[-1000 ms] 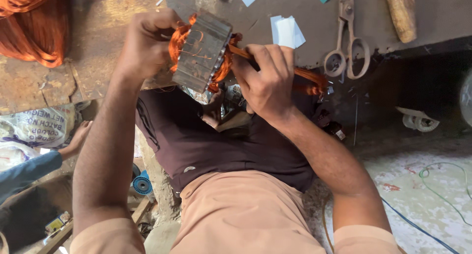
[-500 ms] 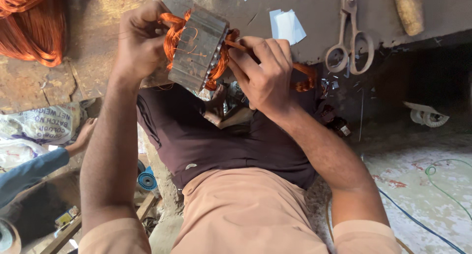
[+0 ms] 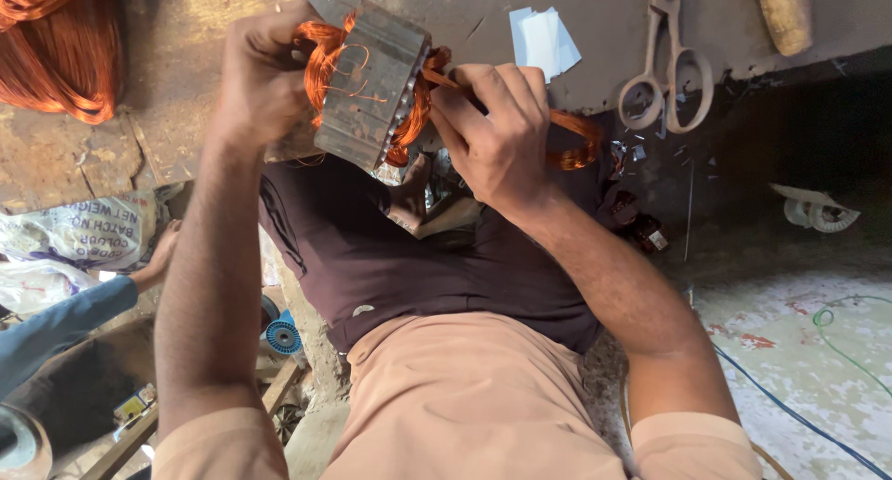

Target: The person cuts a small white insulating strip and places it into a metal core. They then wind a copper wire around the core by hand, repeatedly inserting additional white strips between layers to insulate the windings.

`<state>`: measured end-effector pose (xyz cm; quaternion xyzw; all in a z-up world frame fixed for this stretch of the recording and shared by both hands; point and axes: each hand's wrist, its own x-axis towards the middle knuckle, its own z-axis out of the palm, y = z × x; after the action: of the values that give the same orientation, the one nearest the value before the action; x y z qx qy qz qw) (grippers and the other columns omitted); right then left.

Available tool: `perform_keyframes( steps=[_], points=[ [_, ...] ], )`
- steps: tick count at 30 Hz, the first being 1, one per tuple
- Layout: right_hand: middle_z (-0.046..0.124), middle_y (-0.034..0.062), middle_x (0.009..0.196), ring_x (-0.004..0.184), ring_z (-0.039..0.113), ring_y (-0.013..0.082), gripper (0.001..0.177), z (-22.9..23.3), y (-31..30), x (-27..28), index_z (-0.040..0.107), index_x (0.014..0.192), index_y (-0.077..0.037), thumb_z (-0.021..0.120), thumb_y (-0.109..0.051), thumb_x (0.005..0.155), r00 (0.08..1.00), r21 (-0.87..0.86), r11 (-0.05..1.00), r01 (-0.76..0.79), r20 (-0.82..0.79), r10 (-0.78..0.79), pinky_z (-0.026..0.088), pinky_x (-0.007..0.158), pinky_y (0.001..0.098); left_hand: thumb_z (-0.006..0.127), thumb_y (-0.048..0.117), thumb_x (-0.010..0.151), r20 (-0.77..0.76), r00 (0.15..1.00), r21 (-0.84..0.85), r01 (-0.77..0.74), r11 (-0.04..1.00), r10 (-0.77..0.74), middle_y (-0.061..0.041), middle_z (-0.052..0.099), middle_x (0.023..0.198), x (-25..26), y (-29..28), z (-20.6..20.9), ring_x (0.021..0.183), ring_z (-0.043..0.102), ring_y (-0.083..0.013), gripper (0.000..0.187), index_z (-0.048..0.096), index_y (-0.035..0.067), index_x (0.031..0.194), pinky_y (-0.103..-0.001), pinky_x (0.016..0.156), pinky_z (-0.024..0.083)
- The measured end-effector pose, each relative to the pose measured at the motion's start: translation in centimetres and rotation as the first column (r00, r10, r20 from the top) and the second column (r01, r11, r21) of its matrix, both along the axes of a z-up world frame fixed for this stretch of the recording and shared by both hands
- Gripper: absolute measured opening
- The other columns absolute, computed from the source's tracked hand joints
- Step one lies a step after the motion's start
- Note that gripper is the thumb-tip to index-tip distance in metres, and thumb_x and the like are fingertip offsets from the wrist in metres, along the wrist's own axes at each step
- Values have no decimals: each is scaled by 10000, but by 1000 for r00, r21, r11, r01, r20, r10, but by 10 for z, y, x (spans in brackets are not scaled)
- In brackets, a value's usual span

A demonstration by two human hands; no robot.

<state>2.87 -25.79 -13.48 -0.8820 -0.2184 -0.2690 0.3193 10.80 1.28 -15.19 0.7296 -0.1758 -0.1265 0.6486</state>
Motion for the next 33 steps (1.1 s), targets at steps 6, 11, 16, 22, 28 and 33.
perform_keyframes(
  steps=[6,11,16,22,28,33],
  points=[
    [647,12,1031,877,591,201,168,-1,-1,3,751,1026,-64,869,-94,909,1000,34,999,-12,-1,12,408,803,392,745,-144,1044,70,998,-64,12,998,-8,16,696,977,3,-3,-4,860,622,-35,165,694,13,1040,-202,766,515],
    [644,8,1022,865,587,191,156,-5,0,5,753,1027,-69,863,-89,918,1000,25,1000,-17,-22,17,414,803,384,777,-138,992,32,999,-27,23,999,-22,36,673,968,4,0,-1,867,615,-20,180,696,14,1046,-205,771,512],
    [640,7,1014,864,588,199,167,-3,-4,4,760,1021,-71,873,-103,903,998,43,998,-35,-51,37,410,796,388,808,-114,994,59,998,98,25,995,-31,41,684,928,6,0,-5,872,618,-21,183,672,7,980,-222,776,531],
    [647,28,1203,1013,599,211,177,-5,-7,-4,785,1095,-136,849,-129,930,1000,-81,997,-5,31,7,418,899,412,806,-118,1020,-62,998,8,31,1000,-30,58,618,860,10,4,-10,766,519,1,224,644,8,929,-179,641,388],
    [604,62,1294,1157,553,265,261,4,-8,-16,803,1152,-190,861,-209,898,999,-203,978,37,-5,-39,352,999,481,753,-130,1008,-133,988,-102,67,993,-80,23,713,1025,11,-3,4,959,664,-44,168,668,7,1057,-225,827,558],
    [614,65,1342,1223,571,277,208,19,-25,-32,791,1167,-154,845,-142,966,993,-137,986,96,-60,-105,361,1080,476,754,-107,1017,-149,988,-50,23,998,-31,3,707,996,9,-8,10,905,640,-39,129,681,-9,1058,-218,775,525]
  ],
)
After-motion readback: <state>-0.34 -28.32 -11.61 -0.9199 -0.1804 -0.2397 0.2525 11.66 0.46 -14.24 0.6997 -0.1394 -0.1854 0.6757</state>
